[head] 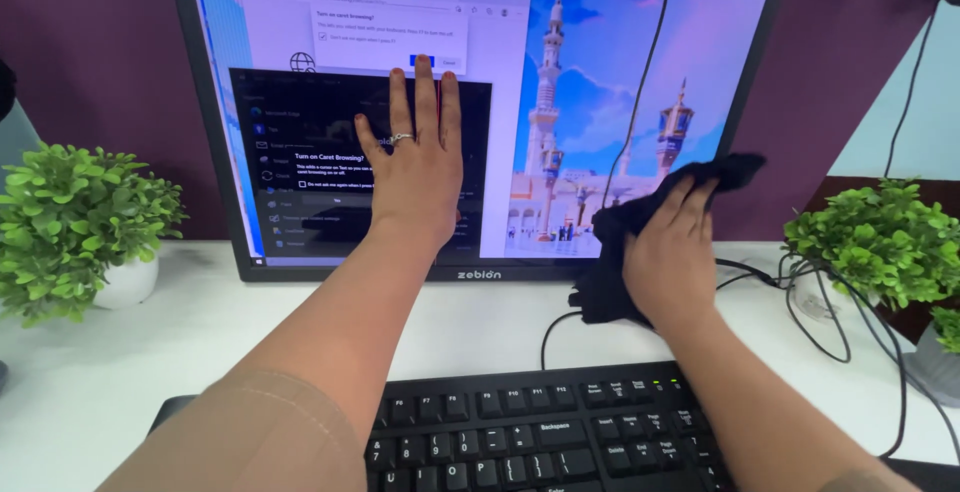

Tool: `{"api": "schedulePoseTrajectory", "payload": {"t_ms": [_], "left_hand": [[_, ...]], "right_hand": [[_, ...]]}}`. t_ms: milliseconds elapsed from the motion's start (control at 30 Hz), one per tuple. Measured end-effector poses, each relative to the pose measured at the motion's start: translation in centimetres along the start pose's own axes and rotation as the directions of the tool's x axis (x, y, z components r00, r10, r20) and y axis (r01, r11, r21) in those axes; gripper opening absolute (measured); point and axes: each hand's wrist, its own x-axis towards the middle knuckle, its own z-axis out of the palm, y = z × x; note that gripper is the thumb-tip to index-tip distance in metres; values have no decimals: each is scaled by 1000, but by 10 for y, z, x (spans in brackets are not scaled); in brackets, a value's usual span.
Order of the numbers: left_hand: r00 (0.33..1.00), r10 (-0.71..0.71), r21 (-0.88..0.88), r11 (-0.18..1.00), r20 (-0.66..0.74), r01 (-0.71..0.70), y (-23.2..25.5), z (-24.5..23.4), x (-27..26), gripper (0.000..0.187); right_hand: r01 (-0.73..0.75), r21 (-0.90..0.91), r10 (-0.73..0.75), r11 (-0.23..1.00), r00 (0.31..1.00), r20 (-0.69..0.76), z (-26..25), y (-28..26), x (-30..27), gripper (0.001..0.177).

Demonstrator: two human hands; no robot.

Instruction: The recorder uses a black cloth to wipe down a keyboard, a monitor screen, and a webcam.

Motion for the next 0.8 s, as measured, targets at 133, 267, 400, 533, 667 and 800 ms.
{"api": "schedulePoseTrajectory", "payload": {"t_ms": [133,267,400,533,667,800], "left_hand": [[1000,-2,-7,1000,16,2,1,3,3,141],[999,1,64,998,-34,1,-3,8,-2,139],[999,-1,-32,999,39,2,0,-14,-6,137],[1000,-5,-11,1000,10,5,-2,5,0,126],[998,-1,15,1000,-59,2,1,16,5,116],[994,-4,11,1000,-107,5,-2,22,5,111]], "right_hand": [[-63,10,61,998,987,150,-2,-2,-9,100],[-56,-96,71,994,984,161,2,-11,-8,84],[-273,71,205,959,848,488,2,-6,-5,40],[-305,120,230,945,877,421,-2,-1,1,45],[-365,250,280,897,906,317,-16,21,33,46],[-336,460,364,822,931,30,-70,17,77,53]]}}
